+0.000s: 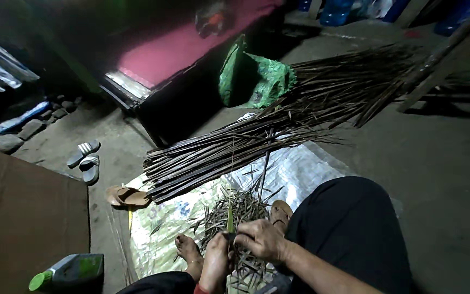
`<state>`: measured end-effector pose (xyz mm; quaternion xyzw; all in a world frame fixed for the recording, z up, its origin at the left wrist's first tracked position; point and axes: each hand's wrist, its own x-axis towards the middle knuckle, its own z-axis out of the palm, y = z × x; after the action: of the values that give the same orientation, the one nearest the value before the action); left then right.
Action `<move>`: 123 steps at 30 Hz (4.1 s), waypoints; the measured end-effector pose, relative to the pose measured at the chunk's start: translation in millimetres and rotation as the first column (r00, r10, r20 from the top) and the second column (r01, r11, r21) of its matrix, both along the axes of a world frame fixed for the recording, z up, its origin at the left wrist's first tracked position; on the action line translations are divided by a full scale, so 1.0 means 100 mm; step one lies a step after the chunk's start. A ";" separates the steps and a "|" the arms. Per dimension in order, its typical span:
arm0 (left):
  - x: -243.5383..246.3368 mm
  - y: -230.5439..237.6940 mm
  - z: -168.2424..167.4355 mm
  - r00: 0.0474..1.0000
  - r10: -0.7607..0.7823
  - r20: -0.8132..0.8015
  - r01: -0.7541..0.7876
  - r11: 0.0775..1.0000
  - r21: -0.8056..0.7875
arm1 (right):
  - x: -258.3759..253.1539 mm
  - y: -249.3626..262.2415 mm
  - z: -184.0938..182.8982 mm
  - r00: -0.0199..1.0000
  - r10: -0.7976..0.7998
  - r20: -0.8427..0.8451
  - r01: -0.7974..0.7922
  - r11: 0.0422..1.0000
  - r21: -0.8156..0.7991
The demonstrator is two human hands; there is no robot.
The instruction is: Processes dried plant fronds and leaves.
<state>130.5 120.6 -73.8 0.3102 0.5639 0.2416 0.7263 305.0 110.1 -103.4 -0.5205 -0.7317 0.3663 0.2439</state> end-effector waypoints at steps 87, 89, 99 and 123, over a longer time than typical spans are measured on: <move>0.03 -0.12 -0.03 0.968 -0.241 0.067 0.240 0.970 0.026 | 0.23 0.38 0.08 0.742 -0.541 -0.395 0.210 0.748 -0.630; 0.05 -0.12 -0.04 0.980 -0.196 0.025 0.195 0.980 0.034 | 0.26 0.36 0.07 0.819 -0.473 -0.326 0.248 0.804 -0.541; -0.02 -0.03 -0.10 0.999 -0.015 -0.046 0.017 0.999 0.048 | 0.00 0.04 0.01 0.994 0.051 0.101 -0.045 0.997 -0.068; 0.02 -0.07 0.00 0.996 -0.075 -0.057 0.077 0.996 0.034 | 0.20 0.20 -0.12 0.991 -0.060 0.122 0.078 0.986 -0.148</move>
<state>132.3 113.2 -74.1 0.3512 0.5672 0.2152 0.7132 324.6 129.8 -115.7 -0.5832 -0.6962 0.3812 0.1727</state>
